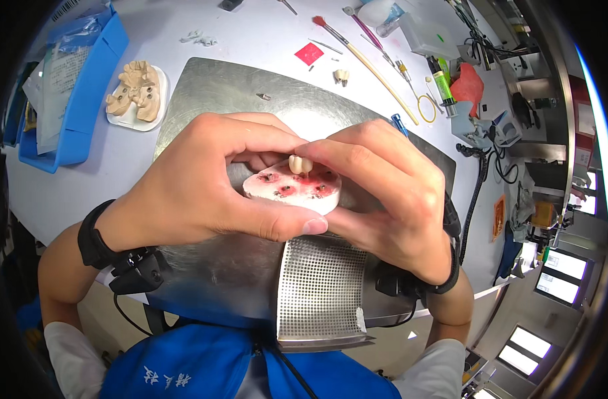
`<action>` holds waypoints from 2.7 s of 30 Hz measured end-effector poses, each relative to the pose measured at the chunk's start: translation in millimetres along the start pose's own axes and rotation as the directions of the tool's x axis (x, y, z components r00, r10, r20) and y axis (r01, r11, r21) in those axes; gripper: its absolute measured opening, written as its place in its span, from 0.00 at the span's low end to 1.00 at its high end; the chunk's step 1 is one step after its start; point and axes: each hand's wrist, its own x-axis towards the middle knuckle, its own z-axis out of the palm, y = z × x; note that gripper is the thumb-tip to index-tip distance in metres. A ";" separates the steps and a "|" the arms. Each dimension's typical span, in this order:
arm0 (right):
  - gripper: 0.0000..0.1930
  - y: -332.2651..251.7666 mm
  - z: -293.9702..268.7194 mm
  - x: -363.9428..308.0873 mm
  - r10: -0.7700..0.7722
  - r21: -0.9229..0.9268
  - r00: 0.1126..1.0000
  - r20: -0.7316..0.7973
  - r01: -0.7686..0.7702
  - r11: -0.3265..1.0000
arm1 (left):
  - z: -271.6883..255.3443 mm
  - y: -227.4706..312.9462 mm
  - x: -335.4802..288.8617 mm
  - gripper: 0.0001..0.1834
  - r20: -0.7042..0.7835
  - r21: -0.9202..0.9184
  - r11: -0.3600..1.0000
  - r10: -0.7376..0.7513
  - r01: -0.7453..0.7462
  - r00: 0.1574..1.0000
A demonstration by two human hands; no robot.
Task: The recorder is fitting, grinding, and painting a dental crown prosthetic on a gypsum dental model.
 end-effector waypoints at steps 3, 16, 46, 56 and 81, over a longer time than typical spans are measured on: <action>0.26 0.2 3.2 0.6 -0.053 -0.003 0.996 -0.075 0.053 0.999 | 3.3 -0.6 -0.2 0.30 -0.001 -0.054 0.998 -0.029 0.029 1.000; 0.27 -6.7 -17.6 -0.2 0.275 0.397 0.958 0.079 -0.283 0.873 | 2.5 -4.1 -0.9 0.38 0.202 -0.605 0.722 -0.267 0.335 0.942; 0.11 86.4 -27.2 15.7 0.351 -0.213 0.925 -0.142 -0.375 0.902 | -1.2 1.0 7.1 0.33 0.279 -0.755 0.523 -0.289 0.396 0.916; 0.09 35.6 -46.4 3.5 0.445 0.405 0.862 -0.244 -0.326 0.854 | -0.6 0.5 6.3 0.33 0.300 -0.763 0.485 -0.320 0.427 0.899; 0.16 -31.1 -1.0 1.4 -0.352 -0.087 0.933 -0.072 0.346 0.934 | -3.2 -8.9 2.2 0.32 0.331 -0.846 0.321 -0.310 0.426 0.891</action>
